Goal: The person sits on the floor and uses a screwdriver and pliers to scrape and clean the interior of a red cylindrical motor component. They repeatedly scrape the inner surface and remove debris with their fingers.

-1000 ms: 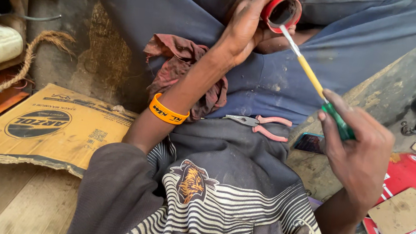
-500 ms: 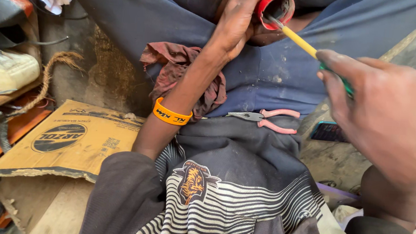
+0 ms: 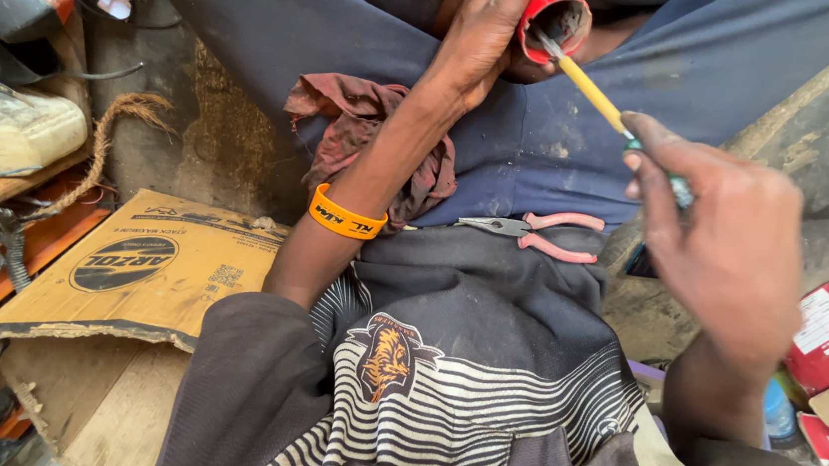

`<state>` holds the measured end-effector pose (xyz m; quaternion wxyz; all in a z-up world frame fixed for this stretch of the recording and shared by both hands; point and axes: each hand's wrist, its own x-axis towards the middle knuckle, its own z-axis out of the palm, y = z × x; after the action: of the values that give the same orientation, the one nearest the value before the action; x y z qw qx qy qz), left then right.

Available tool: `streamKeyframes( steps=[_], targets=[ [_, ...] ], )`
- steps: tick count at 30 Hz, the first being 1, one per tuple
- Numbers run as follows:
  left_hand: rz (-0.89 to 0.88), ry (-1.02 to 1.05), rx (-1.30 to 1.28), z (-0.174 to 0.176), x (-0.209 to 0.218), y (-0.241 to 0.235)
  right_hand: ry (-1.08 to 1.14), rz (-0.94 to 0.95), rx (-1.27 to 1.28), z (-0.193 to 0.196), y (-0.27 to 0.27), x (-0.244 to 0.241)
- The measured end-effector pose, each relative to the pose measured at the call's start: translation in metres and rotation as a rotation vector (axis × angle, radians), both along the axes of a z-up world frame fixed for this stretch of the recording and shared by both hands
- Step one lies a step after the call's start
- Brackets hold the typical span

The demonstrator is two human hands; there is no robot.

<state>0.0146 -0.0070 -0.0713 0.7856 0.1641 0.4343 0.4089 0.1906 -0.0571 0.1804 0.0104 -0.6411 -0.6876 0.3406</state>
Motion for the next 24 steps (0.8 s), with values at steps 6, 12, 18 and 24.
streamKeyframes(
  steps=[6,12,18,24],
  targets=[
    [0.142,0.102,0.151,-0.031,0.013,-0.006,0.028,-0.092,0.036,-0.003,-0.006,-0.015],
    [0.104,-0.109,0.169,-0.058,0.013,-0.012,0.013,-0.049,0.038,0.001,0.011,-0.010],
    [0.103,-0.078,0.011,-0.052,-0.003,-0.003,-0.041,0.090,0.029,0.005,0.034,0.002],
    [0.101,-0.098,0.030,-0.048,-0.002,0.008,-0.028,0.208,0.234,0.005,0.035,0.002]
  ],
)
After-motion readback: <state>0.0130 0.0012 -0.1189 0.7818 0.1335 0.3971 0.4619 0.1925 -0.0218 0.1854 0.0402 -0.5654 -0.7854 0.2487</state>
